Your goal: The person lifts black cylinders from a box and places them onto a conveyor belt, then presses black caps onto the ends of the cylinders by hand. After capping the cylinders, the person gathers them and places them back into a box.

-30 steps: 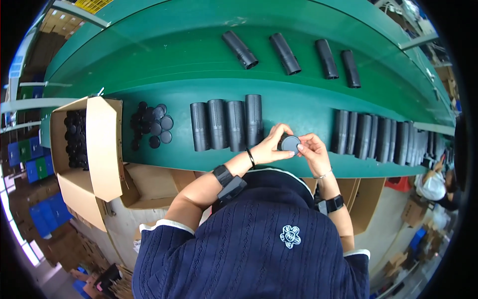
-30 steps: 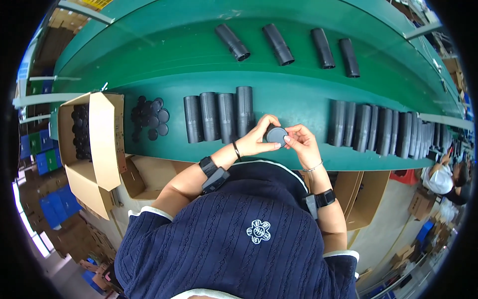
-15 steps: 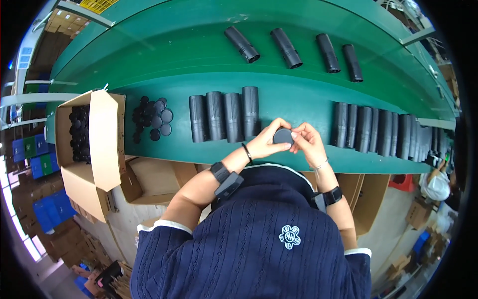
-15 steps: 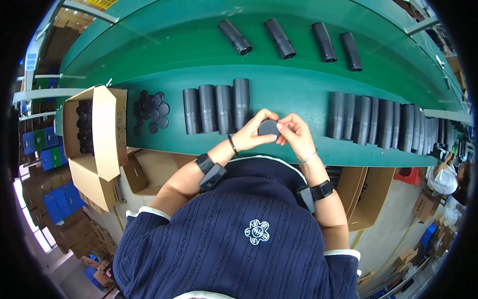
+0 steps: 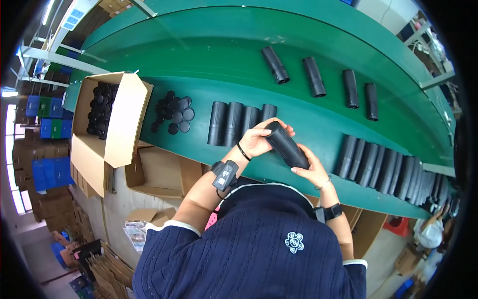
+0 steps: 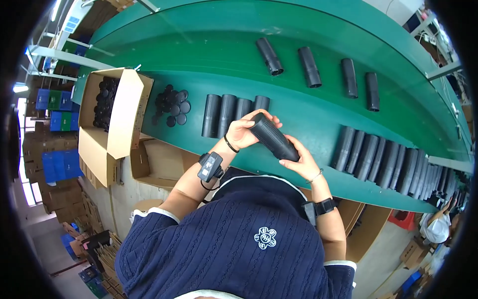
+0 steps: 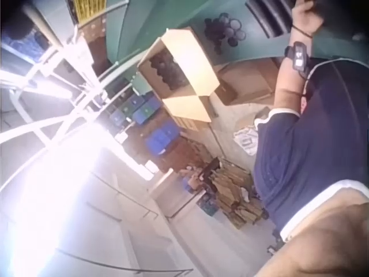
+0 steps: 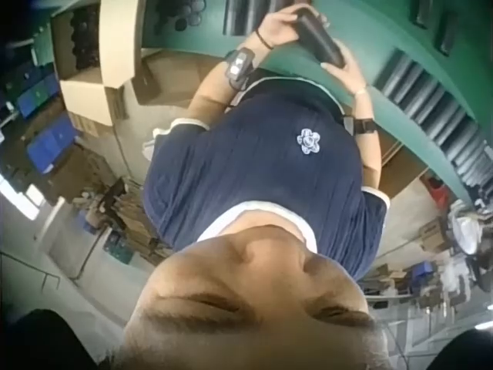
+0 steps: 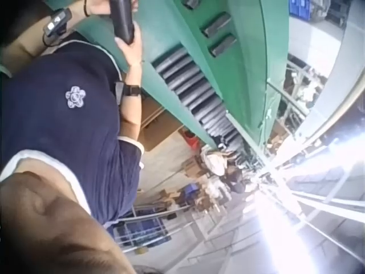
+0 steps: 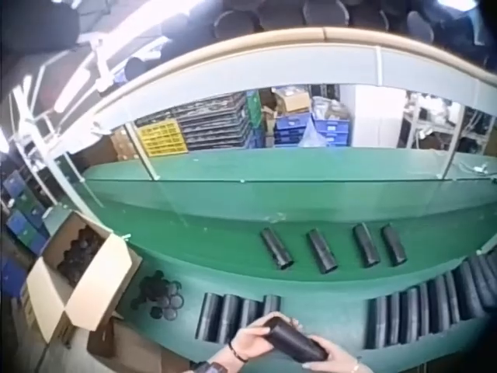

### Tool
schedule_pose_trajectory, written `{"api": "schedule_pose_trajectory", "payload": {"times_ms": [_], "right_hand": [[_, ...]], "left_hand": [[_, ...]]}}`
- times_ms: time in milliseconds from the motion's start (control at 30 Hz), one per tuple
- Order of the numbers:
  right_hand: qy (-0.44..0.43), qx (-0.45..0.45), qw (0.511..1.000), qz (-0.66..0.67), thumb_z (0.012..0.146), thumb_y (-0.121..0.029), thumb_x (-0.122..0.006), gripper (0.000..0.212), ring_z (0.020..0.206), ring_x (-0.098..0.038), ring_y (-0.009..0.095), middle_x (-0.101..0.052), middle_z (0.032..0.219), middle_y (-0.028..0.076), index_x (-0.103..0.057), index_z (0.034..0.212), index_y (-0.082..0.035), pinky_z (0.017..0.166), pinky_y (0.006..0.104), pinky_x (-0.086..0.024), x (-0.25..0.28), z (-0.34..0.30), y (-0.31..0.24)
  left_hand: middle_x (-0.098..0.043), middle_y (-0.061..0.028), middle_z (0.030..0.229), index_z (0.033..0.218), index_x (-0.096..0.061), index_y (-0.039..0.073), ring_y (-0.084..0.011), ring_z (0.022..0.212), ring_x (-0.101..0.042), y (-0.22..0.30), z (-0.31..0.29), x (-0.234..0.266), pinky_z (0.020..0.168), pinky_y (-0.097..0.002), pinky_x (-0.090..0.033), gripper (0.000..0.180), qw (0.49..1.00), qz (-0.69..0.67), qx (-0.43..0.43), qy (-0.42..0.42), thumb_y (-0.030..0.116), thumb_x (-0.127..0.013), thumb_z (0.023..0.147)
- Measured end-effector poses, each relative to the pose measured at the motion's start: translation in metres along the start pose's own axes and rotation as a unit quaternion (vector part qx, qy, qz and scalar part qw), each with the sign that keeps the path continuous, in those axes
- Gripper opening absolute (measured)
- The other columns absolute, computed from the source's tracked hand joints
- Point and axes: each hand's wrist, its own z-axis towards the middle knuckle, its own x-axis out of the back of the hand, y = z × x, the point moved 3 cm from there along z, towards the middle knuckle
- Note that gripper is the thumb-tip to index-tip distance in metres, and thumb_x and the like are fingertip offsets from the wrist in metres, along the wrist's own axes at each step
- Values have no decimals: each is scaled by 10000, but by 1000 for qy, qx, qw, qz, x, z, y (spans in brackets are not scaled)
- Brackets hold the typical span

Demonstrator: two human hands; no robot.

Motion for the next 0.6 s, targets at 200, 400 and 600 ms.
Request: {"api": "schedule_pose_trajectory", "payload": {"times_ms": [200, 400, 600], "right_hand": [[119, -25, 993, 8, 860, -147, -589, 680, 1026, -537, 178, -496, 1235, 107, -244, 1446, -165, 864, 311, -458, 6, 24, 2], [92, -43, 995, -21, 892, -152, -534, 651, 1027, -538, 176, -442, 1318, 77, -225, 1463, -192, 763, 320, -506, -2, 124, -30], [107, 36, 956, -271, 870, -180, -599, 643, 858, -599, 238, -523, 1191, 161, -276, 1425, -228, 717, 337, -497, -42, 284, -64]], "left_hand": [[-573, -114, 1098, 1080, -566, 26, -216, 1064, -520, 64, -41, 73, 894, -400, -424, 351, 791, 408, -134, 435, 294, -641, 865], [-555, -300, 1089, 1393, -187, -53, -412, 1017, -561, 143, -102, 153, 883, -433, -460, 1100, 487, 731, 16, 477, 457, -811, 645], [-596, -118, 1092, 1327, -371, -18, -204, 1072, -558, 192, -115, 118, 958, -345, -424, 789, 766, 579, -3, 278, 132, -783, 671]]}}
